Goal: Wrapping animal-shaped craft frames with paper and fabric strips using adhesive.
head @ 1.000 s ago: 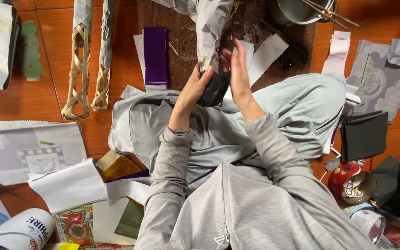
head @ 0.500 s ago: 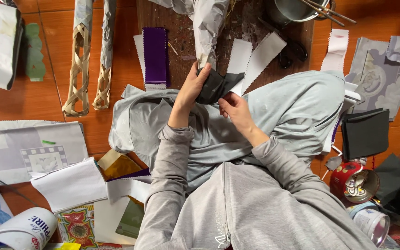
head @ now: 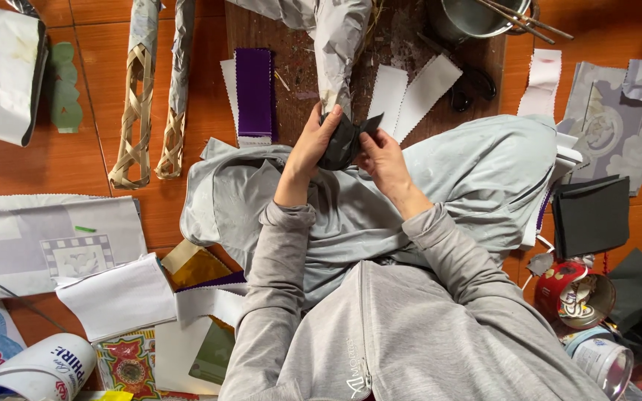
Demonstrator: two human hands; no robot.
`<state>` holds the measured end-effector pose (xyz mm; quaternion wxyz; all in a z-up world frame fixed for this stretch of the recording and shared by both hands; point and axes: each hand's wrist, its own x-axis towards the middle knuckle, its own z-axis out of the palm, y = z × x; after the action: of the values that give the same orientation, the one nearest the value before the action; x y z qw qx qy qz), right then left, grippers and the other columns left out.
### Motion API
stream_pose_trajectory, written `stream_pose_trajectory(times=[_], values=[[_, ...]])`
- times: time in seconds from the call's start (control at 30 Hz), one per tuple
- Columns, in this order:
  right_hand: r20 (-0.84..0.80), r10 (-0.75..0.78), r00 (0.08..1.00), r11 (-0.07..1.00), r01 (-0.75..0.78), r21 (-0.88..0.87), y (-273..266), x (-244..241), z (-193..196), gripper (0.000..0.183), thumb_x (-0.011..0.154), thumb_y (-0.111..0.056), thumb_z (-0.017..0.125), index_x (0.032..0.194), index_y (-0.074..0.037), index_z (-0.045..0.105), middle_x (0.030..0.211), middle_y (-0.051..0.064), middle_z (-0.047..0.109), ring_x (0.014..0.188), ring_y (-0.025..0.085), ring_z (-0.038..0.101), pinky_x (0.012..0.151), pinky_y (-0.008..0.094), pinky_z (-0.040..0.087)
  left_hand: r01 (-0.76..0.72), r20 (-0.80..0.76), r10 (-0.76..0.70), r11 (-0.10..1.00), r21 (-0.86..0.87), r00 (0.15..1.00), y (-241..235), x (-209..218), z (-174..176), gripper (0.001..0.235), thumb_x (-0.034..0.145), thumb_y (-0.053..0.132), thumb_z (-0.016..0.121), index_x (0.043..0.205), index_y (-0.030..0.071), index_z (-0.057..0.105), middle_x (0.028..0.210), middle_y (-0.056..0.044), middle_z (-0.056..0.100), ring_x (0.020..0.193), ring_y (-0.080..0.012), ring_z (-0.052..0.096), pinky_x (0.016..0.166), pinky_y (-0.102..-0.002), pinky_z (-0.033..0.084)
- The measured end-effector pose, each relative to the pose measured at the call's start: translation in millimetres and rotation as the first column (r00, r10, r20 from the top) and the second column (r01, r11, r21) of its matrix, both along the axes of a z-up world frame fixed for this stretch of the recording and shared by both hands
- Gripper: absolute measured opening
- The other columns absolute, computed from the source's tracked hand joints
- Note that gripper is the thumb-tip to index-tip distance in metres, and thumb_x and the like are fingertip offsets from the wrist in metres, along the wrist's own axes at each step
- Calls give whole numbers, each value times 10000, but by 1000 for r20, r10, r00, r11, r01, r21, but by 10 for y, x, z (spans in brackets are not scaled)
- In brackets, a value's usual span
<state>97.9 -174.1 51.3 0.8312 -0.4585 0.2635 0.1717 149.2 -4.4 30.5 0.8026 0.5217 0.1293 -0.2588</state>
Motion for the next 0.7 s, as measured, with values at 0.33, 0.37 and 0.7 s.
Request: stream_pose_trajectory(times=[0.33,0.37,0.7], values=[[65,71,995,995,-67,-71,-55,206,-98,74,997,-81,700,1068,-67,714,847,-8,666,613,59,532,503,202,398,-8,46,8,1000,-6,999,-15,-15,-48,796,995,471,654,1534,-41,367,1323,-154,618,1141,-181,615,961,-301,531],[65,71,995,995,-67,-70,-62,221,-106,74,997,-81,700,1068,-67,714,847,-8,666,613,59,532,503,202,398,-8,46,8,1000,-5,999,-12,-12,-24,796,995,471,654,1534,-41,367,1323,-154,618,1141,-181,615,961,-301,531],[199,135,971,971,-90,-221,-57,205,401,351,886,22,694,1160,-96,510,903,22,664,775,100,699,684,275,638,-33,-68,35,999,26,997,-5,1,33,973,919,506,684,1569,-37,205,1324,-189,609,1114,-202,658,929,-308,557]])
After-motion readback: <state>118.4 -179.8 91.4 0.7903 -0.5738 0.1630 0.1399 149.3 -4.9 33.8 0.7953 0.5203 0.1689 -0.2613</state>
